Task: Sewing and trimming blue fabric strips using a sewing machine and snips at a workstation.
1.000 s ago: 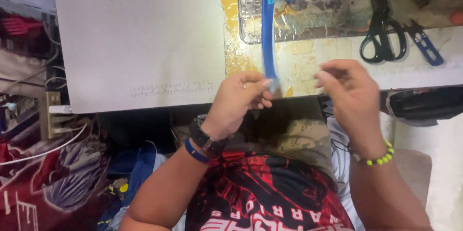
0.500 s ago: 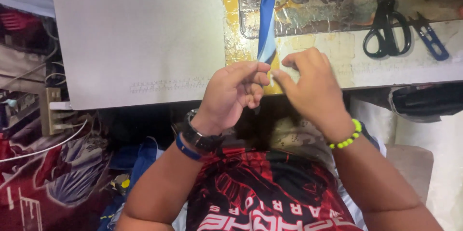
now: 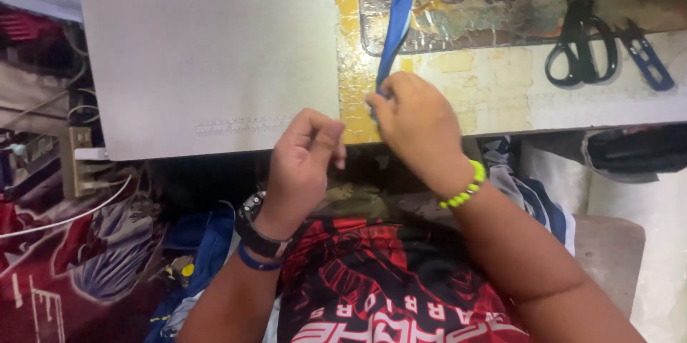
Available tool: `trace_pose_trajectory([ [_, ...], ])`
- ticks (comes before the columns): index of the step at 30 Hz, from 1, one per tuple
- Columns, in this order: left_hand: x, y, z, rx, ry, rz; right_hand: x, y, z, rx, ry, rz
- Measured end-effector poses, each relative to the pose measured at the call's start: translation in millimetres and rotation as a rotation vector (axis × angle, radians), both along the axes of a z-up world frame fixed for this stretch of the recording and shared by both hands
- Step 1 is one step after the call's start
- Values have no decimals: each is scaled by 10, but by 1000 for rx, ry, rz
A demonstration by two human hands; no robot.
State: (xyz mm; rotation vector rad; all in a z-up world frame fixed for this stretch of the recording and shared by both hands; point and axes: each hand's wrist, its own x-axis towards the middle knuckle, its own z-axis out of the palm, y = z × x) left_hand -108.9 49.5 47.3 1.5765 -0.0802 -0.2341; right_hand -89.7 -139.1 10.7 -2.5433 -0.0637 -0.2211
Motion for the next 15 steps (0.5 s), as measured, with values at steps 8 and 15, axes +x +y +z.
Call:
trace_pose_trajectory([
  [8, 31, -152, 53, 72, 76, 30, -181, -430, -123, 1076, 489, -167],
  [15, 342, -563, -116, -80, 484, -164, -270, -509, -69, 1327, 548, -84],
])
